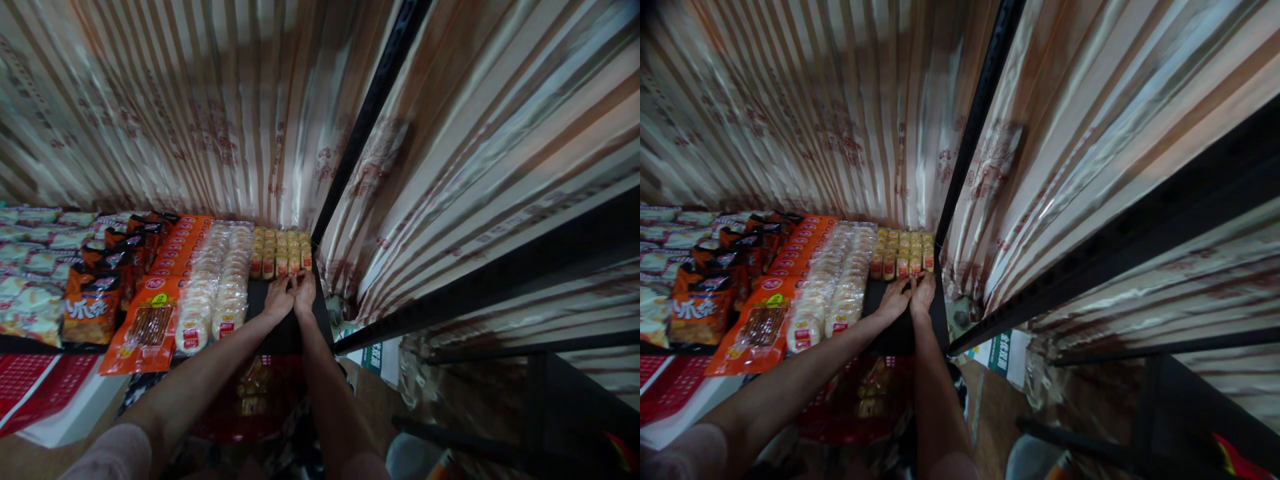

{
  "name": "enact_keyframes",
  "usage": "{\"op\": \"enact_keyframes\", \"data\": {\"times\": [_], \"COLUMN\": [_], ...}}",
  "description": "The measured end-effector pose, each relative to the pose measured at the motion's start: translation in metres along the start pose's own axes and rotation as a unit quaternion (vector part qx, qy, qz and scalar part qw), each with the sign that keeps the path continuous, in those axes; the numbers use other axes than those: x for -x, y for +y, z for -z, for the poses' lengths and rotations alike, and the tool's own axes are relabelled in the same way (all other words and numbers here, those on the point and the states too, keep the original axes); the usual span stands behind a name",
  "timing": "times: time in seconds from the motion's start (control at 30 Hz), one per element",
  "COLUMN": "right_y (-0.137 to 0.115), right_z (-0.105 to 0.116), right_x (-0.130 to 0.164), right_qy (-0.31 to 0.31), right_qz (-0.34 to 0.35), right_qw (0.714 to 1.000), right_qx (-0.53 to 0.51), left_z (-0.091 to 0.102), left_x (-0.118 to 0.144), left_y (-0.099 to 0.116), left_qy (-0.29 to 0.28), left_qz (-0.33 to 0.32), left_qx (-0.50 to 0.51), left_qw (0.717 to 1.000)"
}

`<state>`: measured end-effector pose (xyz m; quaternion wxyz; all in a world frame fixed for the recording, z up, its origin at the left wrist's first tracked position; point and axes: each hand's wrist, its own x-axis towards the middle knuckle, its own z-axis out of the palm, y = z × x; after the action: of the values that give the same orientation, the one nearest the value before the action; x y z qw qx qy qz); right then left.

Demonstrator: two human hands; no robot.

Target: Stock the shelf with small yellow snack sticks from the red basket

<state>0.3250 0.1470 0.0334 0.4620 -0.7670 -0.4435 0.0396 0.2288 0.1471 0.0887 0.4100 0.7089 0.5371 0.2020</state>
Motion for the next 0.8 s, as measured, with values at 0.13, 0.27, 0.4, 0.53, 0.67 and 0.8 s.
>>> {"op": "enact_keyframes", "data": {"times": [0.13,0.27,0.4,0.53,0.67,0.8], "right_y": [0.0015,0.0029,0.0019,0.0018,0.0035,0.0026], "right_z": [0.0008,0.0008,-0.0011,-0.0034,-0.0043,-0.0035], "right_x": [0.0041,0.0081,0.0080,0.0082,0.0079,0.0065], "right_qy": [-0.007,-0.013,-0.011,-0.009,-0.020,-0.024], "right_qz": [0.009,0.006,0.000,-0.007,0.001,0.000], "right_qw": [1.000,1.000,1.000,1.000,0.999,0.999], "right_qx": [-0.007,-0.013,0.003,0.019,0.032,0.028], "left_z": [0.0001,-0.0002,0.0000,-0.0007,-0.0025,-0.0033], "left_x": [0.0005,0.0009,0.0012,0.0004,-0.0024,-0.0039], "left_y": [0.0029,0.0049,0.0043,0.0034,0.0025,0.0019], "left_qy": [-0.008,0.004,-0.005,-0.002,0.013,0.009], "left_qz": [-0.008,-0.005,-0.006,-0.010,-0.028,-0.024], "left_qx": [-0.017,-0.008,-0.022,-0.022,-0.010,-0.004], "left_qw": [1.000,1.000,1.000,1.000,0.999,1.000]}}
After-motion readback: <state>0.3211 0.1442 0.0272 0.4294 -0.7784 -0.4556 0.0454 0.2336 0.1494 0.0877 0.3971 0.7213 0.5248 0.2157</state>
